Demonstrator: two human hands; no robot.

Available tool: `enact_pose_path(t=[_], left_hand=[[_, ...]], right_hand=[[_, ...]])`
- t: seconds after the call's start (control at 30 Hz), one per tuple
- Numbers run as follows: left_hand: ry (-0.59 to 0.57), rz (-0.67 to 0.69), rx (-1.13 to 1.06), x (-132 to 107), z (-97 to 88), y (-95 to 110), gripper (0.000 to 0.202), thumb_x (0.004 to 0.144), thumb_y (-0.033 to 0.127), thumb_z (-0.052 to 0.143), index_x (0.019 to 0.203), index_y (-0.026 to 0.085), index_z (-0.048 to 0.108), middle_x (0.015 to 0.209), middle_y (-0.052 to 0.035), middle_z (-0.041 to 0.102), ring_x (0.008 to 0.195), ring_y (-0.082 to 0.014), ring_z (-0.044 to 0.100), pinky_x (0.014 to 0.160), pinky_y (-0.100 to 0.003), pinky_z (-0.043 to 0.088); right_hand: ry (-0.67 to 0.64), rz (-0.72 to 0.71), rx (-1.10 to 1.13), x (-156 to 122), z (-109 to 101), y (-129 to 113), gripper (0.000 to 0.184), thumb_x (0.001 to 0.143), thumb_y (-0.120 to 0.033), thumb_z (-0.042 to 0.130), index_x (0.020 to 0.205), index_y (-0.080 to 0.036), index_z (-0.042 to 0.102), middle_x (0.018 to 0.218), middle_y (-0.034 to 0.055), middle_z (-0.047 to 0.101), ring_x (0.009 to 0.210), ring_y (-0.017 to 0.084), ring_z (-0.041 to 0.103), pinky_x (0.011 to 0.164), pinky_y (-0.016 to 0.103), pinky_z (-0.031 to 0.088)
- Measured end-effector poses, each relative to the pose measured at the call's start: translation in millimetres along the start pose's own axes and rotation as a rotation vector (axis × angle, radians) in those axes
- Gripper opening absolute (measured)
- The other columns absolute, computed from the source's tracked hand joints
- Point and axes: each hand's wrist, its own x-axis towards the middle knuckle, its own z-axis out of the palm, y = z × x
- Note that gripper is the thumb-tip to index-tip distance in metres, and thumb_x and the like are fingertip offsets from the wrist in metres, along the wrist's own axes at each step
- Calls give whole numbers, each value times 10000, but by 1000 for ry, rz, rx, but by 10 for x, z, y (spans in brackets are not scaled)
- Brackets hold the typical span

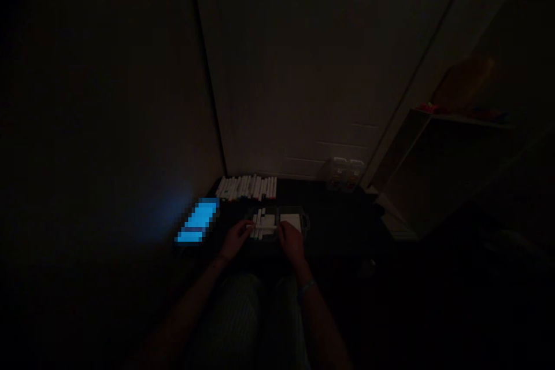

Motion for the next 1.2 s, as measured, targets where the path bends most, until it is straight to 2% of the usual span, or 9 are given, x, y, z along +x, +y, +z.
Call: enact_pose_path(t=[0.33,0.57,0.83,1.1,1.2], left_hand=[[18,9,-57,5,18,-6,318,753,409,434,908,181,591,826,-19,597,690,-125,501,648,-237,401],[-1,-19,-21,9,2,7,333,749,418,433,924,181,588,804,-19,588,668,-126,483,634,-241,400],[11,24,-54,17,3,-27,318,758,412,426,926,192,582,823,-12,588,663,-120,477,629,-234,392],[31,-37,-100,15,-2,6,340,732,428,452,924,187,597,809,-15,594,647,-120,481,620,-236,397],[24,-42,-124,16,-13,2,351,724,436,459,919,180,600,731,-2,578,617,-114,466,589,-227,384]], right_hand=[[9,7,20,7,14,6,286,881,-339,283,1020,-231,508,925,24,587,837,133,542,715,218,380],[16,25,20,18,0,-14,266,870,-297,301,1032,-234,502,959,15,578,859,124,542,736,218,384],[6,25,19,10,16,15,292,877,-342,283,1049,-227,489,944,29,584,837,139,545,701,219,384],[19,24,33,4,11,7,301,881,-353,276,1057,-228,486,951,28,579,844,139,542,711,221,382],[26,18,53,-3,4,-10,297,882,-353,277,1053,-231,486,967,25,575,856,137,538,718,219,383]])
